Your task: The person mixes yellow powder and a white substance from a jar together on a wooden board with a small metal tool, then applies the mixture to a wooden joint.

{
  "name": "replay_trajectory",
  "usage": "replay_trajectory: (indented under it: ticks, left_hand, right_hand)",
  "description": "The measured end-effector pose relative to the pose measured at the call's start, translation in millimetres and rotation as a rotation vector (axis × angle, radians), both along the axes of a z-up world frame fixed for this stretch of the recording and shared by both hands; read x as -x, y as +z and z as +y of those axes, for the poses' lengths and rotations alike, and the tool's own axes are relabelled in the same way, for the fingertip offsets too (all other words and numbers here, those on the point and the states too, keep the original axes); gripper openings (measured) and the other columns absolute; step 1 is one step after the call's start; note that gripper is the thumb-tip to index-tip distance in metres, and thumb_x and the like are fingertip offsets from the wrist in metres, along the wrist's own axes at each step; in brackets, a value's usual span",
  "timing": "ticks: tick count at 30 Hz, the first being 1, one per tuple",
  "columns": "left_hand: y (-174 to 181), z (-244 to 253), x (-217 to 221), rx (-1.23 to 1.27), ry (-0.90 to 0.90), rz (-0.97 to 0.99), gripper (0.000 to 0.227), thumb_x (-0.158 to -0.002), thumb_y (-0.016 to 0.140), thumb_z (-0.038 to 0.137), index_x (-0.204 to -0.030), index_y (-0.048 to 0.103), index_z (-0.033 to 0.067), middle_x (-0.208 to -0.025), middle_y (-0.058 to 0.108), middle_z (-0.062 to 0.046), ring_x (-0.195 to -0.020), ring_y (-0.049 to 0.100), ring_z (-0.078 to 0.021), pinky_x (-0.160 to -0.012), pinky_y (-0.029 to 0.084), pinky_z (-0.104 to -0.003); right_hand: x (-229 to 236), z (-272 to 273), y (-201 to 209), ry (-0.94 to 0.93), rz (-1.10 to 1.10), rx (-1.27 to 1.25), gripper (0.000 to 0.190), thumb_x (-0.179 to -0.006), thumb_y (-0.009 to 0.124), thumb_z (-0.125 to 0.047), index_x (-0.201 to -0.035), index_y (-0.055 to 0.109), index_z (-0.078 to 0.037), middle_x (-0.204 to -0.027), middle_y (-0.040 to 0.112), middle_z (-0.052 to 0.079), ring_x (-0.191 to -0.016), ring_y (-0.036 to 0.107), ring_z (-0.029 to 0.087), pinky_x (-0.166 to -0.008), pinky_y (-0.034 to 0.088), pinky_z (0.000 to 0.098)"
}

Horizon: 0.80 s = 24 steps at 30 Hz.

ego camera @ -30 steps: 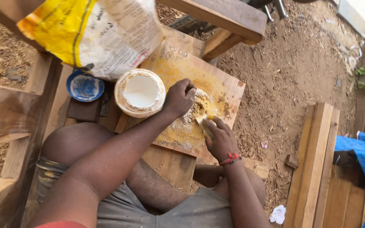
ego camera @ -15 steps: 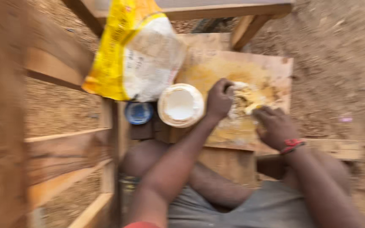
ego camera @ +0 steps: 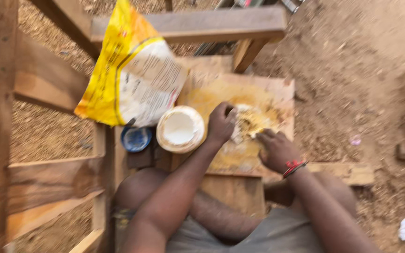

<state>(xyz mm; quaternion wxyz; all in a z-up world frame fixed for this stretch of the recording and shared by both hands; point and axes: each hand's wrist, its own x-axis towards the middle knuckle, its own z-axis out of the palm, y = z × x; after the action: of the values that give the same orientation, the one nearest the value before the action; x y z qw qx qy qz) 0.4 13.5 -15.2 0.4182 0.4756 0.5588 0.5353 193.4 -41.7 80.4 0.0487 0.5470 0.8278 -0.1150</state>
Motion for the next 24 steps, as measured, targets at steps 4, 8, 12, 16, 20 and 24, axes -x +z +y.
replay_trajectory:
  ticks: [4,8,12,16,20,24]
  left_hand:
    - [-3,-4,-2,0.020,-0.018,-0.048,0.012,-0.093,0.064,0.016,-0.096,0.065,0.0041,-0.082,0.068,-0.009,-0.075,0.063,-0.0186,-0.072,0.053,-0.034]
    - [7,-1,2,0.016,-0.024,-0.025,0.014,-0.095,0.064,0.016,-0.095,0.063,0.0021,-0.080,0.066,-0.010,-0.073,0.062,-0.0173,-0.072,0.052,-0.033]
    - [11,-17,-3,0.082,-0.049,-0.060,0.013,-0.092,0.063,0.014,-0.095,0.065,0.0020,-0.081,0.068,-0.009,-0.073,0.062,-0.0162,-0.072,0.052,-0.033]
    - [18,5,9,0.043,-0.018,-0.008,0.013,-0.092,0.064,0.014,-0.095,0.065,0.0017,-0.082,0.068,-0.009,-0.075,0.064,-0.0153,-0.073,0.053,-0.033]
    - [12,-15,8,0.130,-0.042,-0.085,0.013,-0.095,0.063,0.014,-0.096,0.066,0.0019,-0.081,0.067,-0.010,-0.074,0.061,-0.0163,-0.072,0.052,-0.033]
    - [21,9,7,0.067,-0.064,0.009,0.012,-0.092,0.064,0.014,-0.095,0.066,0.0020,-0.081,0.069,-0.010,-0.075,0.065,-0.0167,-0.073,0.053,-0.034]
  right_hand:
    - [-1,-1,9,-0.021,0.068,0.038,0.052,-0.079,0.071,-0.021,-0.130,0.065,-0.013,-0.134,0.062,0.007,-0.113,0.062,0.033,-0.097,0.052,0.0410]
    - [7,1,15,-0.033,0.054,-0.021,0.046,-0.080,0.070,-0.021,-0.125,0.067,-0.014,-0.130,0.064,0.005,-0.111,0.063,0.032,-0.095,0.053,0.0407]
    - [3,-5,12,0.001,0.133,-0.013,0.049,-0.080,0.069,-0.018,-0.128,0.065,-0.012,-0.127,0.064,0.006,-0.103,0.062,0.034,-0.093,0.053,0.0405]
    - [6,11,9,0.014,0.037,0.017,0.045,-0.079,0.068,-0.018,-0.123,0.065,-0.011,-0.126,0.063,0.005,-0.104,0.061,0.031,-0.094,0.052,0.0404]
    - [-1,-9,4,0.006,0.007,0.089,0.048,-0.081,0.067,-0.017,-0.128,0.062,-0.009,-0.130,0.061,0.006,-0.103,0.060,0.033,-0.092,0.052,0.0408]
    - [0,15,5,0.081,0.053,-0.079,0.046,-0.079,0.068,-0.018,-0.123,0.064,-0.006,-0.125,0.062,0.011,-0.108,0.062,0.031,-0.098,0.049,0.0430]
